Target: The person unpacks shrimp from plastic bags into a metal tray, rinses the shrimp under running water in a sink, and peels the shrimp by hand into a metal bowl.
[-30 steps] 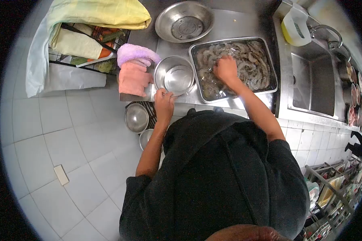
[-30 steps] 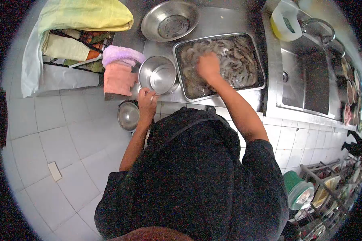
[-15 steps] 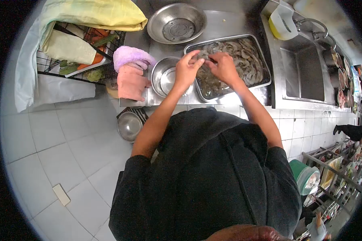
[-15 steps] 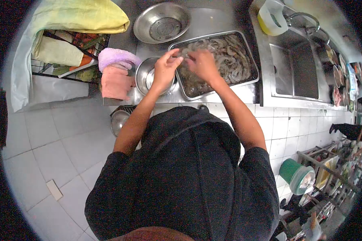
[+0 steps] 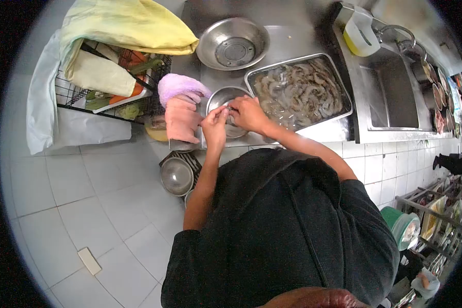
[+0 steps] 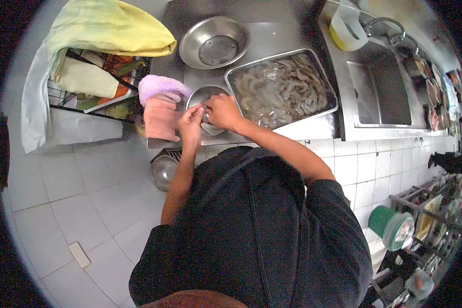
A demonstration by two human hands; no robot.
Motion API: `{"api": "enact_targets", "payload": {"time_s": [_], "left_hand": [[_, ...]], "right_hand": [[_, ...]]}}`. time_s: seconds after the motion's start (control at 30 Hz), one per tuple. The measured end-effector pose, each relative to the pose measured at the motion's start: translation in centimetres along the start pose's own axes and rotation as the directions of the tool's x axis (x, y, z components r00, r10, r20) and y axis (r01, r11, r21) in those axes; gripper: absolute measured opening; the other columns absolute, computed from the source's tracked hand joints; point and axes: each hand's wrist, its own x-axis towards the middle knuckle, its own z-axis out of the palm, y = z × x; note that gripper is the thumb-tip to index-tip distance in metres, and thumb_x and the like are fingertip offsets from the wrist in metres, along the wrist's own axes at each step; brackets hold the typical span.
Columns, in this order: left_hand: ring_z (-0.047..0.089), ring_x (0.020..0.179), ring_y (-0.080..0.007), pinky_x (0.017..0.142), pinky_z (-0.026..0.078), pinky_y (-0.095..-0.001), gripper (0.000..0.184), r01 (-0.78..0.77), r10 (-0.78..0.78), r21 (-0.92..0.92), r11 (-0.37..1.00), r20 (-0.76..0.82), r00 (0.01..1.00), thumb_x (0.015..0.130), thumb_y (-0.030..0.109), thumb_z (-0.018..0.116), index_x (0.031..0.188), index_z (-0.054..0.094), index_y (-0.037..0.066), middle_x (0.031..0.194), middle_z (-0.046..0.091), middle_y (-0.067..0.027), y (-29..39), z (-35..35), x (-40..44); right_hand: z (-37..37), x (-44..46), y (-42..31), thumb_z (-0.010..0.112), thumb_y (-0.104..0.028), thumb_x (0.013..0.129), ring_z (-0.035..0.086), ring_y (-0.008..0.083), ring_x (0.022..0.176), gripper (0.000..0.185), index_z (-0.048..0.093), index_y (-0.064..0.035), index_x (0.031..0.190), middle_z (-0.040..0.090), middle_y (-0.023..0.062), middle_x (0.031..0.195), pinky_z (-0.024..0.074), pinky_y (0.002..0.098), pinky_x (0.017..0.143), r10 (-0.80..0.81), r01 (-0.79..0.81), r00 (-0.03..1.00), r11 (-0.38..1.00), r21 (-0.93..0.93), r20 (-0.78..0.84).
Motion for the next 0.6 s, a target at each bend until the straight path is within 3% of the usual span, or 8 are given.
{"api": "enact_targets", "payload": {"time_s": [0.07, 0.23, 0.43, 0.53, 0.6], "left_hand": [[0.055, 0.073, -0.0062, 0.061, 0.042, -0.0208, 0.02, 0.011, -0.011, -0.002, 1.0, 0.011, 1.0, 0.087, 0.007, 0.064, 0.105, 0.065, -0.003, 0.088, 0.066, -0.0026, -0.3, -0.7, -0.1], [0.054, 0.073, -0.0057, 0.062, 0.041, -0.0199, 0.02, 0.083, -0.081, -0.03, 0.996, 0.061, 0.995, 0.087, 0.005, 0.063, 0.106, 0.064, -0.004, 0.087, 0.065, -0.0022, 0.6, -1.2, -0.2], [0.059, 0.072, -0.0091, 0.065, 0.047, -0.0217, 0.018, 0.371, -0.334, -0.313, 0.875, 0.167, 0.928, 0.086, 0.004, 0.064, 0.102, 0.064, -0.005, 0.086, 0.065, -0.0037, 0.3, -1.9, 0.8], [0.06, 0.076, -0.0115, 0.068, 0.049, -0.0237, 0.021, 0.448, -0.366, -0.264, 0.854, 0.307, 0.879, 0.088, 0.006, 0.063, 0.105, 0.062, -0.006, 0.091, 0.065, -0.0061, -0.3, -3.5, 1.4], [0.061, 0.079, -0.0125, 0.07, 0.05, -0.0249, 0.022, 0.449, -0.373, -0.314, 0.836, 0.273, 0.887, 0.088, 0.007, 0.063, 0.106, 0.061, -0.006, 0.094, 0.065, -0.0071, 0.1, -3.3, 0.6]], "right_hand": [[0.9, -0.1, 0.0, 0.059, -0.015, 0.077, 0.059, 0.033, 0.087, 0.019, 0.069, -0.009, 0.093, 0.065, 0.01, 0.086, 0.0386, 0.0459, 0.073, 0.006, -0.006, 1.0, 1.0, -0.017, 0.019], [1.8, -0.2, 0.5, 0.059, -0.015, 0.074, 0.059, 0.0299, 0.085, 0.016, 0.07, -0.0123, 0.084, 0.066, 0.007, 0.084, 0.0371, 0.0454, 0.069, -0.032, 0.032, 0.999, 0.999, -0.007, -0.042], [1.9, -0.1, 1.1, 0.06, -0.016, 0.073, 0.058, 0.0277, 0.085, 0.016, 0.072, -0.0148, 0.084, 0.066, 0.0048, 0.084, 0.0366, 0.0456, 0.071, -0.062, 0.06, 0.996, 0.998, -0.028, -0.063], [1.2, 0.2, 1.2, 0.06, -0.017, 0.073, 0.059, 0.0278, 0.084, 0.017, 0.073, -0.0166, 0.085, 0.066, 0.0044, 0.083, 0.0367, 0.0471, 0.072, -0.088, 0.086, 0.996, 0.995, -0.049, -0.034], [0.9, 1.0, 1.4, 0.06, -0.016, 0.074, 0.059, 0.0281, 0.085, 0.017, 0.072, -0.0156, 0.086, 0.066, 0.0048, 0.083, 0.0363, 0.0462, 0.073, -0.083, 0.081, 0.996, 0.994, -0.071, -0.017]]}}
